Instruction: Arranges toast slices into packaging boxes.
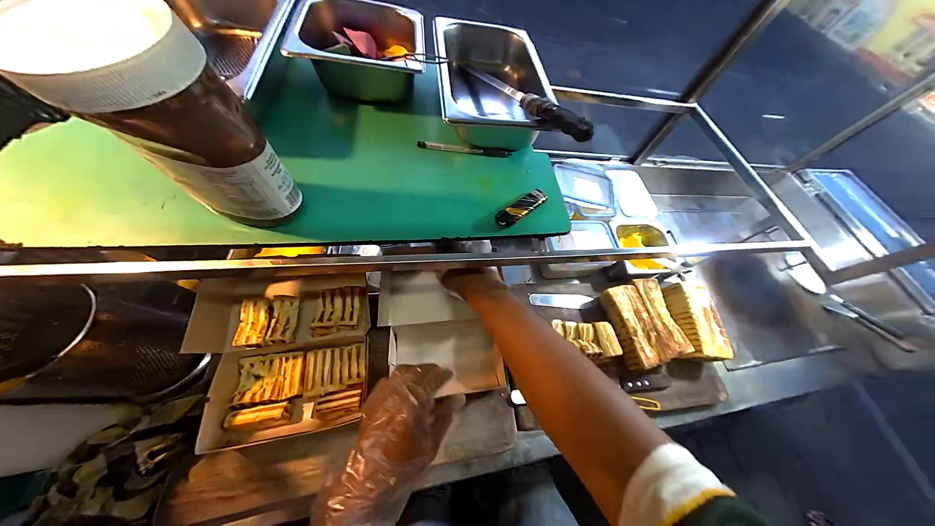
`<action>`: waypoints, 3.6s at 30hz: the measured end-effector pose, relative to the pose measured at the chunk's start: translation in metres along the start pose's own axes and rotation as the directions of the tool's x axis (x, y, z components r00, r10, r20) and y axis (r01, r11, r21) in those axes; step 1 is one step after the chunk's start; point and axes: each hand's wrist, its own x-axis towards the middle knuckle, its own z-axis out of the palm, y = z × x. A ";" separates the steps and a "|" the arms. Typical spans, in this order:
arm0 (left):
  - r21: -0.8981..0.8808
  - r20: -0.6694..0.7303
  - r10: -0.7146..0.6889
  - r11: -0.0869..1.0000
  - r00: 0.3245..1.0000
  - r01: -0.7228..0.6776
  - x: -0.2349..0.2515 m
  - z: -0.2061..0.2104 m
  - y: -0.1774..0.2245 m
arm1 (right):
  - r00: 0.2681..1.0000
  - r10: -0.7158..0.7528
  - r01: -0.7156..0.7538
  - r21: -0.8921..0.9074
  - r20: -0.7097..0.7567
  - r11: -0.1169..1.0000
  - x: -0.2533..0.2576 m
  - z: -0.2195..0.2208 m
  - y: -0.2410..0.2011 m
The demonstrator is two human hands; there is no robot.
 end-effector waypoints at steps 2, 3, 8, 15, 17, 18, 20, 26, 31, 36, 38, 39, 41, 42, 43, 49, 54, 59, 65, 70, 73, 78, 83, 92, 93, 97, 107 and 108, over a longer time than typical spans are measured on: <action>0.040 -0.070 0.073 0.997 0.995 -0.071 -0.014 0.029 -0.001 | 0.938 -0.159 0.135 -0.098 -0.309 0.986 -0.028 0.014 0.019; 0.029 -0.152 0.094 0.995 0.984 -0.091 -0.020 0.036 0.001 | 0.859 -0.249 0.203 -0.147 -0.447 0.968 -0.053 0.021 0.039; -0.213 -0.382 0.026 0.970 0.924 -0.115 -0.022 0.042 0.040 | 0.897 0.155 -0.108 0.134 -0.415 0.985 -0.189 0.014 0.187; -0.096 -0.037 0.005 0.995 0.999 -0.009 0.099 0.068 0.145 | 0.971 0.197 -0.176 -0.154 0.133 0.972 -0.158 -0.026 0.262; -0.124 0.022 -0.093 0.988 0.995 0.095 0.132 0.079 0.164 | 0.946 0.167 -0.128 -0.151 0.279 0.980 -0.134 -0.014 0.265; -0.161 -0.006 -0.136 0.978 0.991 0.134 0.140 0.083 0.174 | 0.924 0.160 -0.116 -0.145 0.348 0.983 -0.123 -0.006 0.268; -0.177 -0.056 -0.195 0.967 0.979 0.182 0.144 0.080 0.191 | 0.890 0.168 -0.132 -0.115 0.424 0.985 -0.112 -0.001 0.271; -0.245 -0.174 -0.353 0.920 0.919 0.307 0.096 0.079 0.171 | 0.966 0.008 -0.048 0.148 0.259 0.988 -0.140 0.004 0.302; -0.381 -0.209 -0.522 0.822 0.827 0.423 0.034 0.075 0.158 | 0.981 -0.048 -0.003 0.258 0.190 0.966 -0.144 -0.004 0.314; -0.557 -0.225 -0.601 0.725 0.767 0.405 -0.008 0.075 0.135 | 0.997 -0.025 -0.013 0.463 0.075 0.886 -0.162 -0.018 0.334; -0.576 -0.212 -0.592 0.718 0.777 0.390 -0.014 0.075 0.125 | 0.994 0.036 -0.085 0.537 0.102 0.839 -0.164 -0.021 0.336; -0.573 -0.208 -0.578 0.726 0.789 0.380 -0.015 0.073 0.120 | 0.991 0.063 -0.121 0.565 0.122 0.816 -0.164 -0.025 0.335; -0.560 -0.195 -0.556 0.739 0.808 0.374 -0.014 0.065 0.108 | 0.979 0.118 -0.198 0.619 0.168 0.760 -0.162 -0.030 0.327; -0.544 -0.191 -0.549 0.749 0.813 0.378 -0.013 0.061 0.102 | 0.968 0.152 -0.248 0.651 0.201 0.717 -0.160 -0.033 0.322; -0.527 -0.192 -0.540 0.761 0.819 0.379 -0.011 0.057 0.097 | 0.959 0.182 -0.282 0.677 0.216 0.680 -0.157 -0.031 0.320; -0.418 -0.055 -0.249 0.885 0.967 0.204 0.045 0.078 0.117 | 0.926 0.263 -0.370 0.796 0.272 0.479 -0.141 -0.025 0.318; -0.262 0.189 0.083 0.965 0.978 -0.031 0.145 0.125 0.155 | 0.907 0.278 -0.396 0.865 0.317 0.309 -0.142 -0.018 0.322; -0.264 0.324 0.234 0.953 0.916 -0.150 0.195 0.162 0.169 | 0.910 0.291 -0.353 0.919 0.295 0.174 -0.150 -0.012 0.329; -0.094 0.391 0.159 0.987 0.906 -0.132 0.205 0.173 0.186 | 0.930 0.258 -0.286 0.956 0.262 0.060 -0.155 -0.010 0.339; -0.021 0.401 0.164 0.985 0.901 -0.170 0.221 0.194 0.188 | 0.913 0.387 -0.169 0.983 0.127 0.075 -0.169 -0.030 0.358; -0.095 0.282 0.143 0.988 0.949 -0.121 0.192 0.165 0.192 | 0.908 0.409 -0.174 0.968 0.087 0.182 -0.178 -0.047 0.350; -0.159 -0.124 -0.132 0.981 0.983 0.112 0.067 0.096 0.141 | 0.979 0.202 -0.111 0.874 0.015 0.473 -0.157 -0.038 0.248; 0.000 -0.433 -0.283 0.949 0.856 0.314 -0.020 0.048 0.050 | 0.918 -0.232 0.128 0.314 0.321 0.941 -0.091 0.028 0.060; 0.113 0.098 -0.399 0.915 0.912 0.388 -0.042 0.035 -0.013 | 0.968 0.087 -0.129 0.169 0.235 0.977 -0.093 0.108 0.010; 0.078 0.090 -0.379 0.924 0.921 0.373 -0.043 0.038 -0.016 | 0.952 0.136 -0.189 0.178 0.274 0.966 -0.093 0.111 0.007; 0.047 0.087 -0.352 0.936 0.932 0.349 -0.042 0.037 -0.019 | 0.937 0.153 -0.219 0.187 0.315 0.958 -0.074 0.135 -0.016; -0.258 -0.338 -0.098 0.966 0.936 0.009 -0.029 0.039 0.018 | 0.925 0.297 -0.254 0.197 -0.236 0.947 -0.156 0.022 0.195; -0.289 -0.357 -0.086 0.957 0.930 -0.022 -0.019 0.042 0.034 | 0.931 0.326 -0.304 0.146 -0.165 0.941 -0.154 0.010 0.220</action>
